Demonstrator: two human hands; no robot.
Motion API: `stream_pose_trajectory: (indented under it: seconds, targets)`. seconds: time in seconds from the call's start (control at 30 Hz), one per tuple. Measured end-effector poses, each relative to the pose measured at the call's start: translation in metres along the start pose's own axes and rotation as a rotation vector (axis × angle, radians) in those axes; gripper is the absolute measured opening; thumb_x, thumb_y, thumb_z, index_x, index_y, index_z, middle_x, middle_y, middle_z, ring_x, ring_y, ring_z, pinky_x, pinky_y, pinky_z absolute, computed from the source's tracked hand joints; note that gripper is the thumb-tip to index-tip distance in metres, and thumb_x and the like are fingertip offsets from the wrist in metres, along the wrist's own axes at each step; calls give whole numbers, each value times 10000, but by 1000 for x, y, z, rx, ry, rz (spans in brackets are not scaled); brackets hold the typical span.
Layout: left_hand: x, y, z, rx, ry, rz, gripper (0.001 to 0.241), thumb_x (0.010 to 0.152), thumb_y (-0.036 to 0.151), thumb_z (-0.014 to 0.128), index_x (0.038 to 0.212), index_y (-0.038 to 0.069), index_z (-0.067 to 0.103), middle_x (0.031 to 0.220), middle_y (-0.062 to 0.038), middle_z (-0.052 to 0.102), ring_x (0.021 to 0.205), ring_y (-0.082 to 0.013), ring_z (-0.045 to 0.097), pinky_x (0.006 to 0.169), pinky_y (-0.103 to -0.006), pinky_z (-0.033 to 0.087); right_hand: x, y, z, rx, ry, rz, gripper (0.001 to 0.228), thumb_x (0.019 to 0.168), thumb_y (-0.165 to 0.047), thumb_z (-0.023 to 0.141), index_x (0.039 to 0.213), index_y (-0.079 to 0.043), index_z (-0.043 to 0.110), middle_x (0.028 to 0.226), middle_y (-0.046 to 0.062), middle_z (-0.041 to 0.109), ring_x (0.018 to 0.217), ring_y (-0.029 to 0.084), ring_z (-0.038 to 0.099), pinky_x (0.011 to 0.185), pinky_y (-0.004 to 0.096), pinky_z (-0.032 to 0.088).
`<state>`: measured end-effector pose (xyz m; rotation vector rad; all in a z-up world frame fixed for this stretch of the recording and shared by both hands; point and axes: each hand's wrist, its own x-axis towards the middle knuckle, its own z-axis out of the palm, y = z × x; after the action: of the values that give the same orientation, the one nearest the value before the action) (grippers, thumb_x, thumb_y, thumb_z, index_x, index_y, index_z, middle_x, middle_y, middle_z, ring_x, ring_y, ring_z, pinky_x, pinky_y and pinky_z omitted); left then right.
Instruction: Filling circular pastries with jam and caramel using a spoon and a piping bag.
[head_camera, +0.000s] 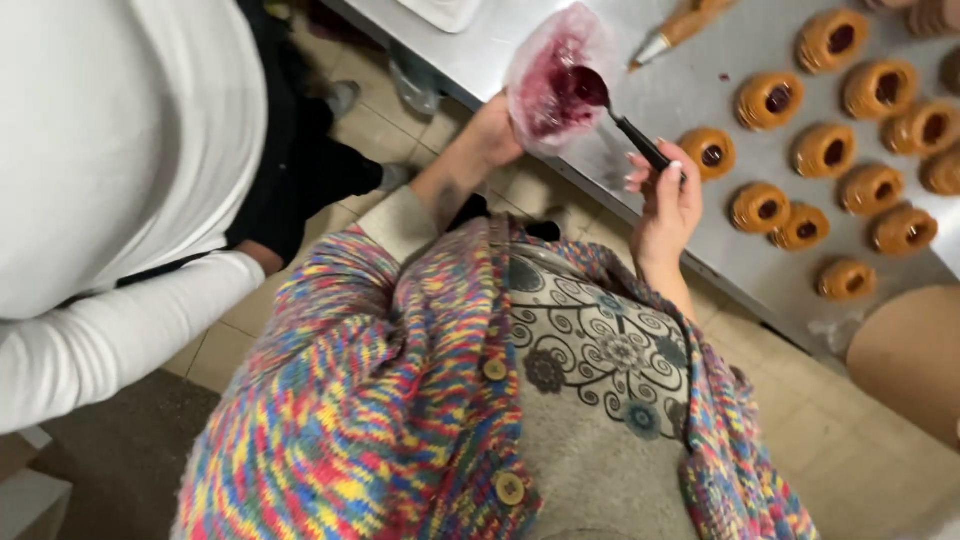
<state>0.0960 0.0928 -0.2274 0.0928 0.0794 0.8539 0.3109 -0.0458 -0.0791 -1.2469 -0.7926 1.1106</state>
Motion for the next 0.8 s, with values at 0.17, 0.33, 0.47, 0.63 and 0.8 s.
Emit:
stream_pose_trajectory:
  seconds: [0.17,0.33,0.47,0.63,0.8]
  targets:
    - [-3,10,12,134,137,25,444,1084,215,445,1454,-22,507,1390,-197,639,1251,-313,659,1115,-494,545,-3,0,2,26,-35,-22,374,1140,-303,529,1379,-19,562,1181,170,714,955,157,650,865,303,518]
    - [-11,27,8,287,158,106,430,1046,139,553,1450,-2,509,1372,-163,658,1245,-277,667,1136,-476,538,-2,3,4,17,-53,-17,355,1149,-293,524,1372,-19,564,1195,168,707,970,158,644,874,305,516]
    - [-21,39,21,347,240,113,432,1021,210,568,1403,11,553,1312,-151,689,1183,-263,699,1064,-464,577,-1,-4,11,-99,-96,-79,332,1155,-288,531,1354,-26,567,1206,156,708,982,153,639,876,310,521]
    - [-23,42,1,683,327,190,414,1016,208,622,1365,-13,652,1316,-107,641,1210,-227,646,1078,-392,514,1,-3,10,-147,-127,-91,290,1152,-260,559,1326,-28,571,1202,147,709,991,150,632,893,317,525]
    - [-29,52,29,1020,207,337,406,1002,198,631,1348,-3,702,1386,-19,561,1314,-157,543,1146,-314,420,4,-7,11,-200,-154,-124,252,1148,-221,578,1310,-29,582,1200,143,717,985,148,632,908,313,525]
